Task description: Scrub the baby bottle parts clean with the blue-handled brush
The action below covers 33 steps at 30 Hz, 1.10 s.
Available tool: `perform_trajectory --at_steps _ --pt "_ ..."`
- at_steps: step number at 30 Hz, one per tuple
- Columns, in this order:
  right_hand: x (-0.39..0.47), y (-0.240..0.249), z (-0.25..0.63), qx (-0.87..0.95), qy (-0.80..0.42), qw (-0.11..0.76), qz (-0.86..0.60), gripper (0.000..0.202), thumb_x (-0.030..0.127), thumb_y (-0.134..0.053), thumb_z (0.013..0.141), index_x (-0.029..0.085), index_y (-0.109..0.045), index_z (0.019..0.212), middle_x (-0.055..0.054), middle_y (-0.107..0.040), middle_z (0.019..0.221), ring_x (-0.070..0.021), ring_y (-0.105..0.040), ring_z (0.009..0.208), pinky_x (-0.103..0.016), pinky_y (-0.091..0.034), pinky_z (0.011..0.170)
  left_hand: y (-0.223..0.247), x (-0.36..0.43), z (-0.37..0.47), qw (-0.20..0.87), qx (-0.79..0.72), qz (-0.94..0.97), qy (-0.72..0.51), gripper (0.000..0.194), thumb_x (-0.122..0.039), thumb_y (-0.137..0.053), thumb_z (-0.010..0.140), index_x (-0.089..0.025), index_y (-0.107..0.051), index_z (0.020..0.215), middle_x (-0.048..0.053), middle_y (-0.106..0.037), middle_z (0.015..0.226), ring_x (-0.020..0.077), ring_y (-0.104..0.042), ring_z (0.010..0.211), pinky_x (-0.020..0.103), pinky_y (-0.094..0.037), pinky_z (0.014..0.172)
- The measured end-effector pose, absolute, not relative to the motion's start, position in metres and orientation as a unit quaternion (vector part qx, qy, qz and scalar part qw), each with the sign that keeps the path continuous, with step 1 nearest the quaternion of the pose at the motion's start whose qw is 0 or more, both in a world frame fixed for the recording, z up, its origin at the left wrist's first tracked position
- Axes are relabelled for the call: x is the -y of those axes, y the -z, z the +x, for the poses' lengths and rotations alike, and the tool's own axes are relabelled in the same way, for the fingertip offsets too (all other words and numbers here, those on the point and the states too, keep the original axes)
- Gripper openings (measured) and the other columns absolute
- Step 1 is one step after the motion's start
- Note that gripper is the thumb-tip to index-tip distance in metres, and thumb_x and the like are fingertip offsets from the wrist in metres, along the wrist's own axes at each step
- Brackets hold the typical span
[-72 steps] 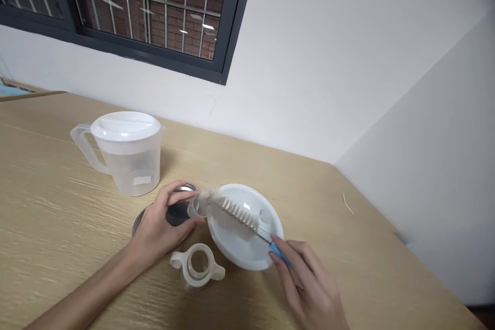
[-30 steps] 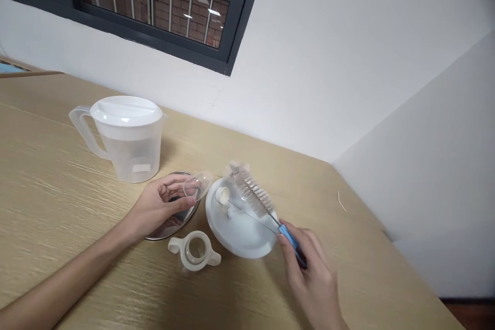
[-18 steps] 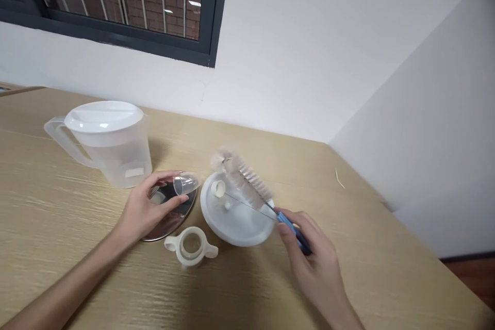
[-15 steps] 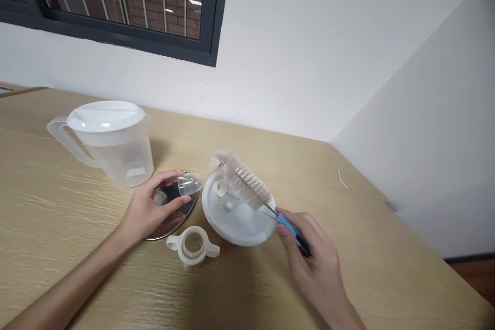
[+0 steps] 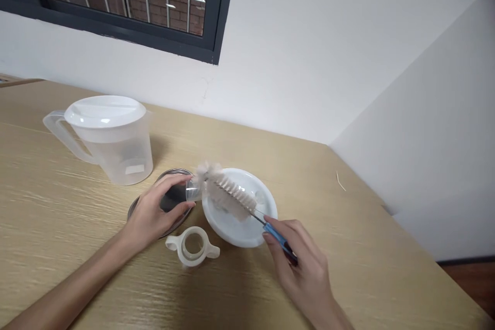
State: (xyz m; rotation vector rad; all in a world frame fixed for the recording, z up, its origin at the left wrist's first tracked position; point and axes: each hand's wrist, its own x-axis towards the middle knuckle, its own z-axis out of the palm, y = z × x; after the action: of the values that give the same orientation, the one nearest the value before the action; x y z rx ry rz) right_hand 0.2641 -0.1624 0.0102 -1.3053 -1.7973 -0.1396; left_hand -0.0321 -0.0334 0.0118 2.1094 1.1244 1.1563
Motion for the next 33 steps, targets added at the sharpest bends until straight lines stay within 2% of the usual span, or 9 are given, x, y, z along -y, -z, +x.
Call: perform_trajectory --at_steps 5,9,12,16,21,25,29,31,33 --pt "0.159 -0.010 0.276 0.682 0.101 0.430 -0.582 0.021 0.018 -0.061 0.098 0.021 -0.068 0.118 -0.007 -0.067 0.097 -0.0157 -0.066 0.080 -0.025 -0.054 0.064 -0.015 0.034 -0.029 0.280 -0.451 0.742 -0.410 0.047 -0.048 -0.076 0.084 -0.029 -0.067 0.126 0.007 -0.073 0.129 0.0319 -0.068 0.120 0.047 -0.053 0.102" --pt "0.164 -0.012 0.273 0.705 0.085 0.437 -0.552 0.030 0.014 -0.061 0.097 0.021 -0.065 0.125 -0.008 -0.067 0.100 -0.0162 -0.066 0.084 -0.026 -0.055 0.067 -0.012 0.032 -0.030 0.301 -0.480 0.719 -0.402 0.051 -0.051 -0.081 0.077 -0.030 -0.071 0.123 0.006 -0.075 0.125 0.0334 -0.069 0.118 0.046 -0.055 0.099" --pt "0.165 -0.009 0.266 0.737 0.059 0.427 -0.520 0.038 0.011 -0.060 0.096 0.023 -0.063 0.131 -0.008 -0.065 0.100 -0.0148 -0.065 0.082 -0.024 -0.053 0.063 -0.008 0.030 -0.032 0.292 -0.470 0.724 -0.411 0.049 -0.049 -0.082 0.077 -0.031 -0.072 0.121 0.004 -0.076 0.119 0.0316 -0.070 0.113 0.044 -0.055 0.098" --pt "0.159 -0.003 0.274 0.716 0.080 0.412 -0.558 0.031 0.016 -0.060 0.098 0.022 -0.065 0.128 -0.008 -0.065 0.100 -0.0155 -0.065 0.082 -0.025 -0.053 0.064 -0.010 0.031 -0.031 0.305 -0.472 0.716 -0.414 0.048 -0.047 -0.082 0.077 -0.030 -0.072 0.121 0.005 -0.075 0.118 0.0303 -0.069 0.110 0.044 -0.054 0.098" --pt "0.159 -0.008 0.283 0.697 0.108 0.418 -0.572 0.027 0.018 -0.060 0.098 0.020 -0.065 0.125 -0.008 -0.067 0.102 -0.0164 -0.067 0.086 -0.026 -0.055 0.070 -0.020 0.034 -0.025 0.388 -0.438 0.689 -0.428 0.058 -0.044 -0.076 0.081 -0.025 -0.061 0.134 0.008 -0.076 0.115 0.0250 -0.070 0.090 0.042 -0.057 0.085" --pt "0.164 -0.012 0.270 0.712 0.082 0.441 -0.540 0.031 0.014 -0.060 0.097 0.021 -0.064 0.127 -0.008 -0.066 0.100 -0.0165 -0.066 0.083 -0.025 -0.054 0.064 -0.019 0.034 -0.024 0.467 -0.403 0.653 -0.439 0.046 -0.046 -0.074 0.085 -0.024 -0.062 0.124 0.010 -0.075 0.120 0.0259 -0.070 0.101 0.040 -0.058 0.084" --pt "0.163 -0.009 0.262 0.708 0.056 0.451 -0.540 0.032 0.012 -0.057 0.098 0.021 -0.064 0.128 -0.009 -0.064 0.099 -0.0162 -0.064 0.082 -0.025 -0.052 0.064 -0.020 0.033 -0.027 0.587 -0.381 0.578 -0.420 0.055 -0.054 -0.074 0.085 -0.025 -0.057 0.129 0.013 -0.071 0.130 0.0319 -0.069 0.113 0.036 -0.061 0.067" --pt "0.161 -0.008 0.264 0.700 0.064 0.443 -0.556 0.029 0.014 -0.058 0.098 0.021 -0.065 0.126 -0.008 -0.064 0.099 -0.0159 -0.063 0.081 -0.025 -0.051 0.064 -0.024 0.032 -0.028 0.604 -0.382 0.561 -0.418 0.060 -0.058 -0.077 0.082 -0.023 -0.059 0.128 0.014 -0.071 0.132 0.0321 -0.069 0.112 0.037 -0.061 0.070" --pt "0.161 -0.008 0.267 0.691 0.075 0.438 -0.570 0.027 0.015 -0.059 0.099 0.021 -0.065 0.124 -0.007 -0.063 0.097 -0.0149 -0.061 0.078 -0.024 -0.050 0.061 -0.028 0.032 -0.029 0.597 -0.393 0.562 -0.416 0.061 -0.061 -0.078 0.080 -0.021 -0.064 0.124 0.014 -0.071 0.133 0.0289 -0.071 0.106 0.039 -0.060 0.082"
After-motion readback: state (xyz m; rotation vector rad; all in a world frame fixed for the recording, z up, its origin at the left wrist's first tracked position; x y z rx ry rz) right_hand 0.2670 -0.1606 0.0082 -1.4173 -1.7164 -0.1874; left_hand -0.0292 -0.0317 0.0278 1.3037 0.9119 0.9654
